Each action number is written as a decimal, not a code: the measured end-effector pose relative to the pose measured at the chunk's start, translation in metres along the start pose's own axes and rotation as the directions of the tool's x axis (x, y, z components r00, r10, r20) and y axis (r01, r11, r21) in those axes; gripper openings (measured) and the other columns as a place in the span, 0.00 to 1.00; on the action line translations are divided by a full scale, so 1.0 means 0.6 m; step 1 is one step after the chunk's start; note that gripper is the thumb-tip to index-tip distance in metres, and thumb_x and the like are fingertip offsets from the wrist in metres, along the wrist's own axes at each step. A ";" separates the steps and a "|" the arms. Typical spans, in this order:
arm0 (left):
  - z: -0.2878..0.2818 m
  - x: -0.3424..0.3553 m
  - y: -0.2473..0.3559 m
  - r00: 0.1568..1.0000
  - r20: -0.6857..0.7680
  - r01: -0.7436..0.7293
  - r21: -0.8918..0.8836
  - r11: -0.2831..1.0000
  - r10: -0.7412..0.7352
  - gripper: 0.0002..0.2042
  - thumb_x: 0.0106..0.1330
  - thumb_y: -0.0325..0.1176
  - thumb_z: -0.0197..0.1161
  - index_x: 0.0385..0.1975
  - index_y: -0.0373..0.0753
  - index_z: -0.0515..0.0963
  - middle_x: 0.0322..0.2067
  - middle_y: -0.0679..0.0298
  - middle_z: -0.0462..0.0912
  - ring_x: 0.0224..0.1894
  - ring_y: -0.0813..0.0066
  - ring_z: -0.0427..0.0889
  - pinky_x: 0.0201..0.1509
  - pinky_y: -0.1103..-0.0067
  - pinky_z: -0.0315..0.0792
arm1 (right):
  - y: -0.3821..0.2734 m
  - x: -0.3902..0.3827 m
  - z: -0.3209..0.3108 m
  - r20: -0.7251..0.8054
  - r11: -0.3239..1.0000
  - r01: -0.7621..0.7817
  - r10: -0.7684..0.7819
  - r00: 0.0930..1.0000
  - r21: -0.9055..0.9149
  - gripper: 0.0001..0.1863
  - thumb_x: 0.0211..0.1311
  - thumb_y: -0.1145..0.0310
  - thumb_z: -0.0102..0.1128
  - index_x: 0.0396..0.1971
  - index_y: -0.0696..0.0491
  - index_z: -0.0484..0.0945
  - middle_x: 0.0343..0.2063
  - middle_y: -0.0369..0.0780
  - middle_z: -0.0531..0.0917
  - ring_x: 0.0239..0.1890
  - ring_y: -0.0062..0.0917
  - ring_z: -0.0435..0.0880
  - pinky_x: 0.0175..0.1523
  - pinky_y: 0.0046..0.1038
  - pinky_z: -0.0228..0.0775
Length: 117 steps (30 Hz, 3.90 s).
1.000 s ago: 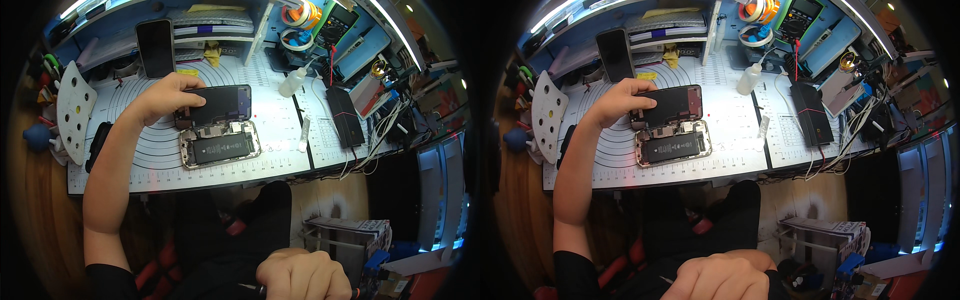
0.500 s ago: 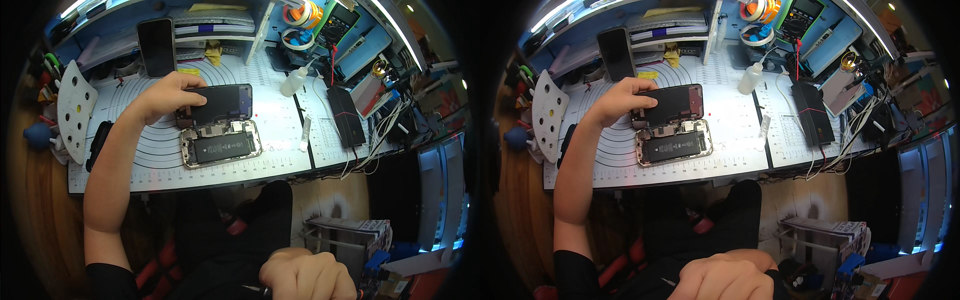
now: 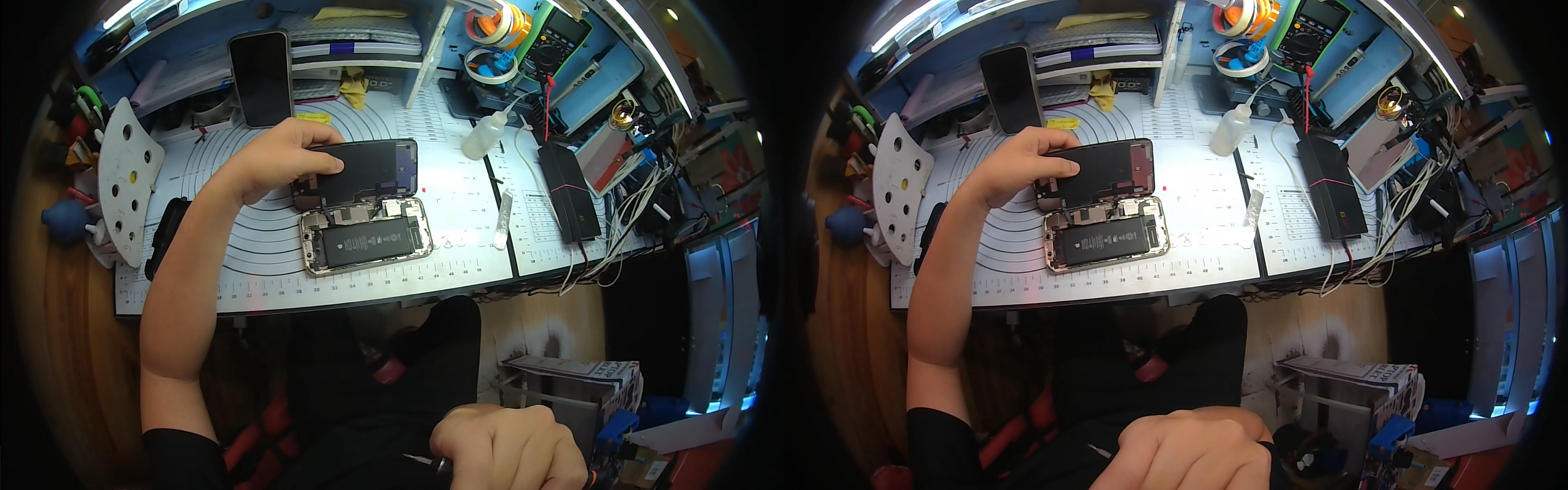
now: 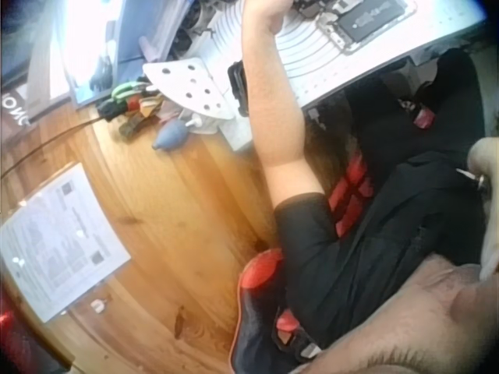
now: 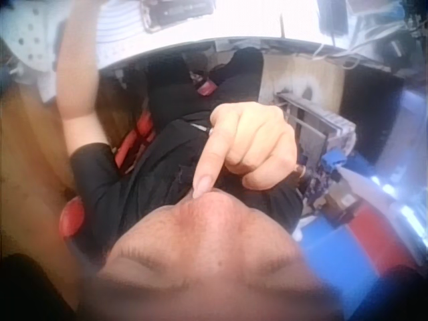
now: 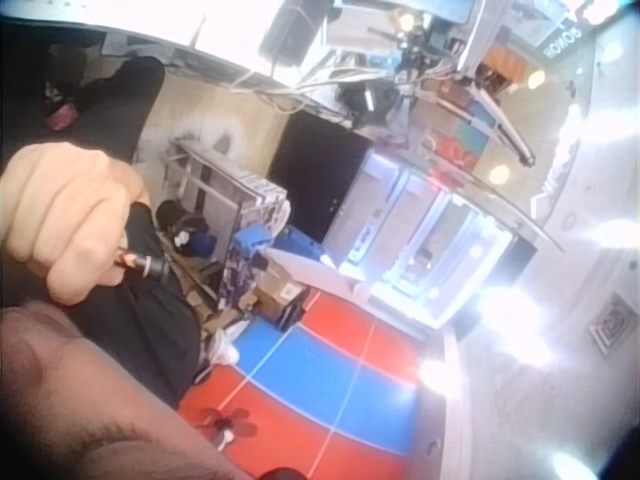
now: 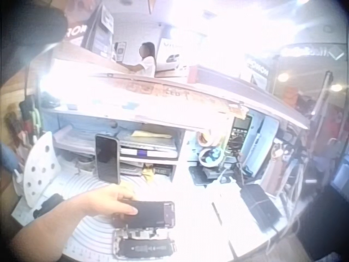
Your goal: The person holds a partially disassembled phone and uses a screwdriver to remove a small component from the interior of the device.
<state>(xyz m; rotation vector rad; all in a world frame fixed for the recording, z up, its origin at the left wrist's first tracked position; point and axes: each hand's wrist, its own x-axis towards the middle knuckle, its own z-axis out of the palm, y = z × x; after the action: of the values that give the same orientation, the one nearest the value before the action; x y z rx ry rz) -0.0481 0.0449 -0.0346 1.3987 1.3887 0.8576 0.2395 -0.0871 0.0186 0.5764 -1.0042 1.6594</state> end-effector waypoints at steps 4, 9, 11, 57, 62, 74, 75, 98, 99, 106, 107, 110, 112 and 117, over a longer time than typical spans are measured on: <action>0.001 0.004 -0.003 1.000 0.016 -0.006 0.000 1.000 0.006 0.11 0.61 0.33 0.67 0.39 0.34 0.84 0.30 0.69 0.82 0.32 0.85 0.76 0.37 0.84 0.68 | 0.006 0.000 -0.003 0.024 1.000 -0.009 0.009 1.000 -0.002 0.11 0.59 0.88 0.49 0.19 0.61 0.75 0.10 0.38 0.69 0.10 0.22 0.67 0.45 0.42 0.88; -0.007 -0.001 -0.018 0.999 -0.005 -0.036 -0.015 0.999 0.036 0.11 0.61 0.33 0.67 0.40 0.33 0.84 0.31 0.67 0.83 0.32 0.84 0.77 0.36 0.84 0.68 | 0.015 0.008 -0.078 0.041 0.735 -0.018 0.063 0.997 -0.678 0.05 0.56 0.76 0.59 0.22 0.57 0.78 0.12 0.37 0.73 0.13 0.26 0.70 0.30 0.39 0.78; -0.004 0.002 -0.010 1.000 0.007 0.002 -0.023 1.000 -0.002 0.12 0.61 0.33 0.67 0.40 0.33 0.84 0.32 0.67 0.83 0.32 0.83 0.77 0.36 0.83 0.69 | 0.001 0.020 -0.114 -0.148 0.144 -0.191 0.270 0.952 -0.971 0.10 0.47 0.75 0.69 0.33 0.55 0.85 0.18 0.36 0.80 0.22 0.28 0.80 0.29 0.29 0.72; -0.002 0.003 -0.006 1.000 0.024 0.013 -0.057 0.998 -0.012 0.12 0.62 0.31 0.66 0.43 0.32 0.83 0.32 0.66 0.83 0.31 0.81 0.77 0.36 0.82 0.71 | -0.080 0.040 -0.308 -0.605 0.024 -0.606 0.047 0.795 -0.795 0.16 0.76 0.64 0.58 0.37 0.63 0.85 0.27 0.31 0.79 0.29 0.12 0.70 0.37 0.18 0.62; -0.004 0.005 -0.008 0.999 0.035 0.018 -0.033 0.999 -0.017 0.12 0.62 0.31 0.66 0.43 0.33 0.84 0.32 0.67 0.83 0.32 0.82 0.78 0.37 0.82 0.71 | -0.095 0.038 -0.322 -0.650 -0.048 -0.653 0.183 0.738 -0.756 0.13 0.72 0.68 0.59 0.46 0.60 0.86 0.30 0.33 0.79 0.30 0.14 0.72 0.37 0.21 0.65; -0.006 0.007 -0.014 0.999 0.034 0.030 -0.051 0.998 -0.028 0.11 0.61 0.30 0.67 0.42 0.32 0.84 0.33 0.65 0.82 0.32 0.80 0.78 0.38 0.81 0.72 | -0.114 0.075 -0.315 -0.362 -0.686 0.447 0.702 0.613 -0.574 0.25 0.49 0.76 0.63 0.51 0.53 0.85 0.37 0.39 0.80 0.32 0.34 0.84 0.39 0.34 0.76; -0.005 0.009 -0.014 0.999 0.035 0.027 -0.052 0.998 -0.025 0.11 0.61 0.30 0.67 0.42 0.32 0.84 0.33 0.65 0.82 0.32 0.80 0.78 0.38 0.81 0.72 | -0.115 0.079 -0.315 -0.354 -0.653 0.510 0.745 0.566 -0.560 0.24 0.47 0.76 0.64 0.50 0.55 0.85 0.37 0.39 0.80 0.32 0.33 0.84 0.38 0.34 0.76; -0.007 0.007 -0.010 0.997 0.054 0.059 -0.042 0.997 -0.057 0.12 0.63 0.31 0.66 0.43 0.33 0.83 0.34 0.67 0.84 0.33 0.82 0.77 0.38 0.82 0.70 | -0.100 0.081 -0.281 -0.100 -0.319 -0.003 0.287 0.953 -0.948 0.13 0.69 0.72 0.61 0.51 0.57 0.83 0.40 0.41 0.76 0.39 0.28 0.78 0.44 0.29 0.74; -0.006 0.008 -0.010 0.997 0.056 0.060 -0.037 0.998 -0.058 0.12 0.63 0.31 0.66 0.43 0.33 0.83 0.34 0.67 0.84 0.33 0.82 0.77 0.38 0.82 0.70 | -0.086 0.078 -0.277 -0.079 -0.241 -0.026 0.215 0.973 -0.970 0.16 0.69 0.74 0.62 0.55 0.57 0.82 0.42 0.41 0.77 0.41 0.27 0.79 0.45 0.28 0.74; -0.008 0.010 -0.016 0.998 0.048 0.045 -0.060 0.997 -0.042 0.12 0.62 0.31 0.67 0.43 0.33 0.83 0.34 0.67 0.84 0.35 0.82 0.78 0.39 0.82 0.70 | 0.035 0.064 -0.271 -0.223 0.369 -0.211 0.012 0.975 -0.905 0.50 0.66 0.83 0.63 0.79 0.54 0.38 0.33 0.43 0.85 0.34 0.22 0.84 0.45 0.27 0.79; -0.008 0.011 -0.018 0.998 0.045 0.037 -0.066 0.997 -0.034 0.12 0.62 0.31 0.67 0.43 0.33 0.83 0.34 0.67 0.84 0.35 0.82 0.78 0.39 0.82 0.70 | 0.046 0.064 -0.279 -0.165 0.308 -0.172 0.049 0.985 -0.936 0.49 0.68 0.83 0.61 0.79 0.53 0.37 0.34 0.42 0.84 0.33 0.21 0.81 0.44 0.25 0.77; -0.007 0.009 -0.012 0.997 0.057 0.049 -0.075 0.996 -0.045 0.12 0.62 0.31 0.67 0.43 0.32 0.83 0.34 0.67 0.84 0.34 0.83 0.78 0.38 0.83 0.71 | 0.069 0.065 -0.290 -0.055 0.204 -0.077 0.114 0.992 -0.976 0.41 0.67 0.83 0.62 0.75 0.55 0.51 0.36 0.43 0.84 0.39 0.23 0.84 0.47 0.27 0.79; -0.007 0.010 -0.014 0.998 0.057 0.042 -0.075 0.996 -0.038 0.12 0.62 0.31 0.67 0.43 0.32 0.83 0.34 0.67 0.84 0.34 0.83 0.78 0.38 0.83 0.71 | 0.083 0.064 -0.292 -0.068 0.215 -0.092 0.117 0.991 -0.972 0.36 0.67 0.82 0.64 0.71 0.56 0.56 0.38 0.44 0.84 0.41 0.24 0.86 0.48 0.27 0.80; -0.010 0.010 -0.020 0.998 0.047 0.049 -0.065 0.997 -0.046 0.12 0.62 0.31 0.67 0.43 0.32 0.83 0.34 0.67 0.84 0.34 0.82 0.79 0.39 0.83 0.71 | 0.103 0.050 -0.301 -0.149 0.254 -0.155 0.042 0.988 -0.955 0.34 0.66 0.83 0.63 0.69 0.55 0.60 0.32 0.42 0.85 0.34 0.22 0.86 0.44 0.25 0.80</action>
<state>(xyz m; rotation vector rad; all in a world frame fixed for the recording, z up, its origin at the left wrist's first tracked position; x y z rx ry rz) -0.0569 0.0506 -0.0449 1.3214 1.3421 0.8286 0.1918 0.0756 -0.0738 -0.4512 -1.7702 0.8028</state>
